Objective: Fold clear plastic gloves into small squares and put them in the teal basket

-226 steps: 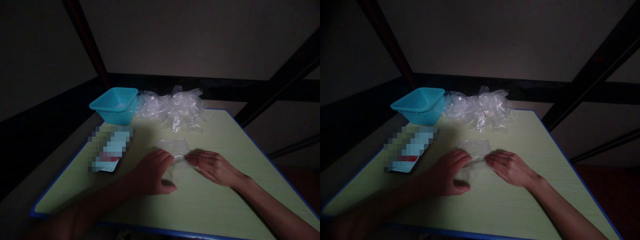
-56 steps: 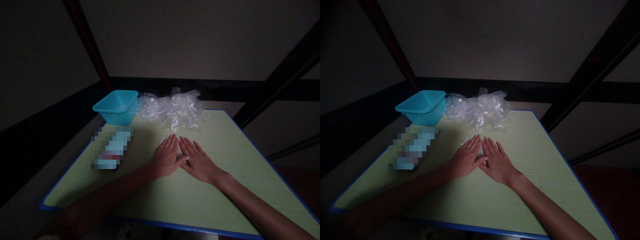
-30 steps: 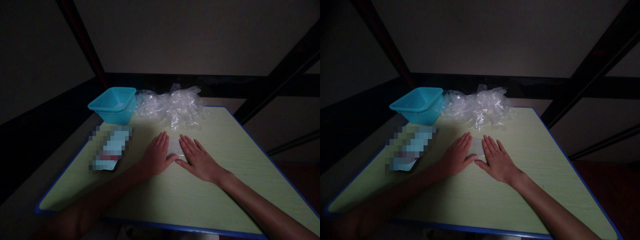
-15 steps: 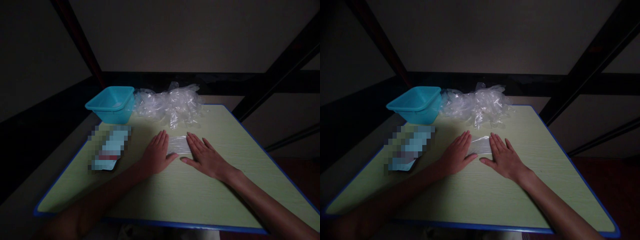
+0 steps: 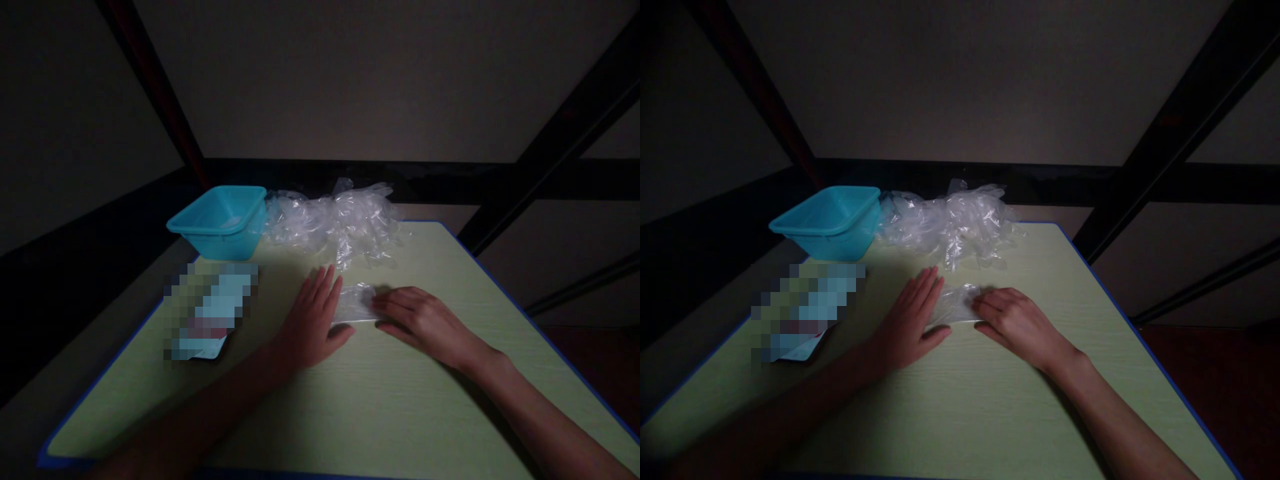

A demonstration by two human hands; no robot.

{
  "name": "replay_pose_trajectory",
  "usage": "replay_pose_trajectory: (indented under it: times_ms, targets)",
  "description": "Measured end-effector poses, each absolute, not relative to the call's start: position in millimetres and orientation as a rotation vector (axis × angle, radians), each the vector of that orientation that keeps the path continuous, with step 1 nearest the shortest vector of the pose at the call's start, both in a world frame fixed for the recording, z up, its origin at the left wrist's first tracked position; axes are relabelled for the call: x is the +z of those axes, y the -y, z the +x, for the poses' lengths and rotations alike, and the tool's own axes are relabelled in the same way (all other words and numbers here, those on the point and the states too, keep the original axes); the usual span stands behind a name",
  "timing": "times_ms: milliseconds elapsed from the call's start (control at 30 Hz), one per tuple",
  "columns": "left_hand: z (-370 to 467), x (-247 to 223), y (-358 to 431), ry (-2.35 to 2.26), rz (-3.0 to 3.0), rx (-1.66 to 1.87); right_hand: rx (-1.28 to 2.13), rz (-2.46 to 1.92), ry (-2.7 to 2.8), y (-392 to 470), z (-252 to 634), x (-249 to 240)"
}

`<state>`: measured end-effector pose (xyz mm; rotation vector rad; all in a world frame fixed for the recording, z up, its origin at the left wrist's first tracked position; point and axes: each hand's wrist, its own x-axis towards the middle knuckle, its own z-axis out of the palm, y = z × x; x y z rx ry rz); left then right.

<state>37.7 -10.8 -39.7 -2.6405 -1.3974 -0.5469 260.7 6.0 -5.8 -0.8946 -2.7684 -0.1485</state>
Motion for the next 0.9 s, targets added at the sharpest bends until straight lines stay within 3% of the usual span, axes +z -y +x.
replay_pose_trajectory:
  times_ms: [133,500,900]
  targets:
    - [45.1,-35.6,15.6,1.154,-2.763,-0.649,-0.321,-0.812,2.811,-2.2,252.6,-7.0]
    - [51.2,-36.0,17.0,1.259,-2.826,-0.719,-0.554,-0.716,2.8,-1.5,249.1,-9.3]
    - [50.4,-34.4,14.9,1.31,-2.85,-0.787,-0.457,-0.657,2.523,-5.0,252.0,-9.7]
